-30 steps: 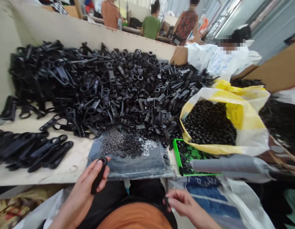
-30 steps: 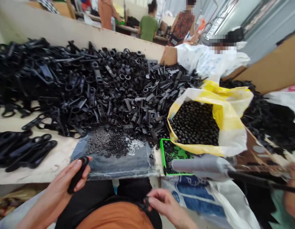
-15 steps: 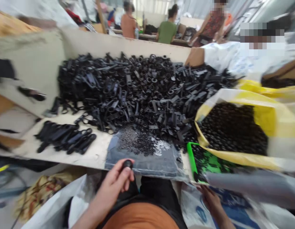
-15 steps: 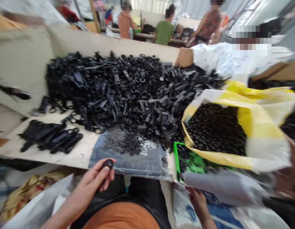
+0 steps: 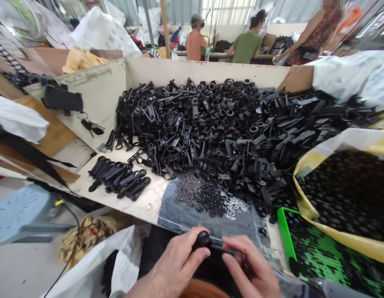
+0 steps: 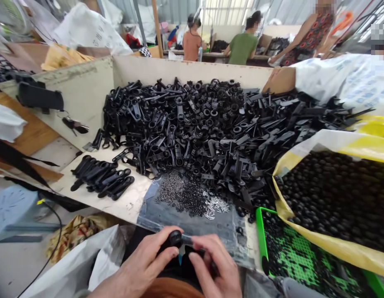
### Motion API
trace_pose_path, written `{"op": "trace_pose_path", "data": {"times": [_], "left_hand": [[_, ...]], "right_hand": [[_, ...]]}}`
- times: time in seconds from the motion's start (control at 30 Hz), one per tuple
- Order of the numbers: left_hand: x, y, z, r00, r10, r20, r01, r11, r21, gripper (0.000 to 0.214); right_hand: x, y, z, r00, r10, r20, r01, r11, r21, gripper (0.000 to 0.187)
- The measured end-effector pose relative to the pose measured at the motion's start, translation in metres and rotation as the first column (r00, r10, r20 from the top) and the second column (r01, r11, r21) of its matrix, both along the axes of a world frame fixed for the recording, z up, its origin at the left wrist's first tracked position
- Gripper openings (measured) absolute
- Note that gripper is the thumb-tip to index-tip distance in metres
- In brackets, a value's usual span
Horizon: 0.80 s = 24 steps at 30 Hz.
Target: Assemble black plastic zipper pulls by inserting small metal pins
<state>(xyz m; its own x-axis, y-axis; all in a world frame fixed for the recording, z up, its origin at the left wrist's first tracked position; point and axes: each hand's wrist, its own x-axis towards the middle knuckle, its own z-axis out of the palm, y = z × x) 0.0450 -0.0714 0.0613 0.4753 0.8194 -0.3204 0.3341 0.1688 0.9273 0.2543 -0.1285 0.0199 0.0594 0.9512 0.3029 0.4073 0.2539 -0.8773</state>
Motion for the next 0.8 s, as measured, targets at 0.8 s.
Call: {"op": "trace_pose_path", "data": {"times": [0.8], "left_hand": [[-0.013, -0.003, -0.013, 0.995, -0.038, -0.091, 0.03, 0.996, -0.081, 0.035]], "right_hand": [[-0.007, 0.04, 0.001, 0.843, 0.264, 0.469, -0.416, 0.872, 0.258, 0.025]]}}
